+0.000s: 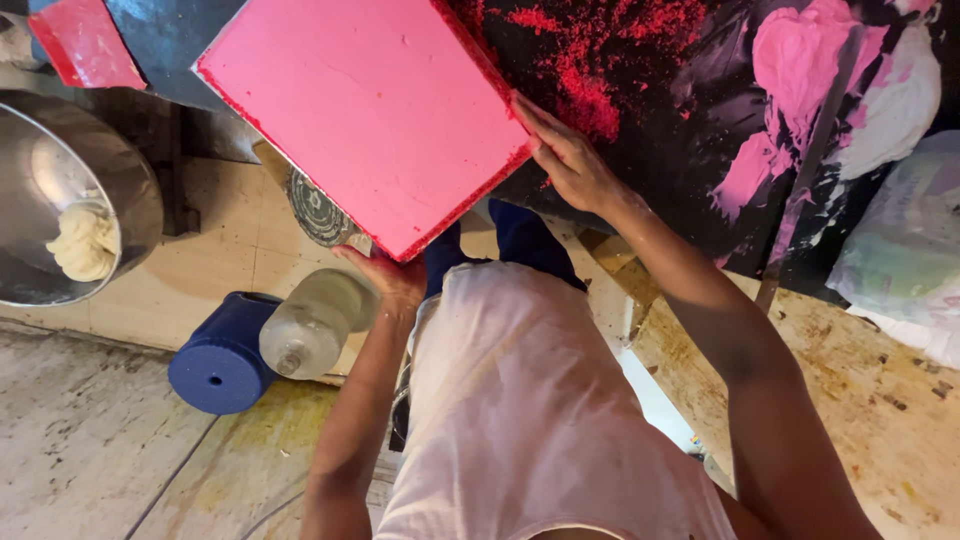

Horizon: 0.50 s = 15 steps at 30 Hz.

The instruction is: The person applies red topping and pink icing to a square cake by hand and using a plastic scraper to smooth the sides.

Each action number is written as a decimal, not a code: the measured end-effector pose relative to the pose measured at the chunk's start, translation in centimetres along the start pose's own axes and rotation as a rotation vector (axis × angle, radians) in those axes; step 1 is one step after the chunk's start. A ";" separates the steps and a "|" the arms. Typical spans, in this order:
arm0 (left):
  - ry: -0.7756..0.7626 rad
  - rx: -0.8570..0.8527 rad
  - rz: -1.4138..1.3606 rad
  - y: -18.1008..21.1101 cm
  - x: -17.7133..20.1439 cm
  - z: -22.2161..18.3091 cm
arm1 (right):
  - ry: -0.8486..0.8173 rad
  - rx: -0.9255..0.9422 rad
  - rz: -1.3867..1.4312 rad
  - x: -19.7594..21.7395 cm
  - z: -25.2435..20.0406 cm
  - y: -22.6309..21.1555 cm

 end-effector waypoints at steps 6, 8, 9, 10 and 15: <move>0.013 0.016 -0.005 0.2 -0.1 0.0 | 0.036 -0.039 0.002 -0.7 -2.2 -0.3; 0.016 0.015 -0.006 0.2 -0.2 -0.1 | 0.042 -0.026 0.022 -1.1 -2.6 -0.5; 0.022 0.012 -0.004 0.2 -0.2 -0.1 | 0.044 -0.018 0.013 -1.2 -2.7 -0.6; 0.027 0.009 -0.002 0.3 -0.2 -0.1 | 0.045 -0.011 0.004 -1.3 -2.8 -0.7; -0.011 0.001 0.013 0.3 -0.4 -0.5 | 0.044 0.008 -0.034 -1.6 -3.2 -0.8</move>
Point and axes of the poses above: each hand's wrist, its own z-axis towards the middle knuckle, its own x-axis out of the back of the hand, y = z × x, the point moved 1 cm from there along z, towards the middle knuckle, and after that the axes turned 5 degrees about -x, right-handed, at the moved point
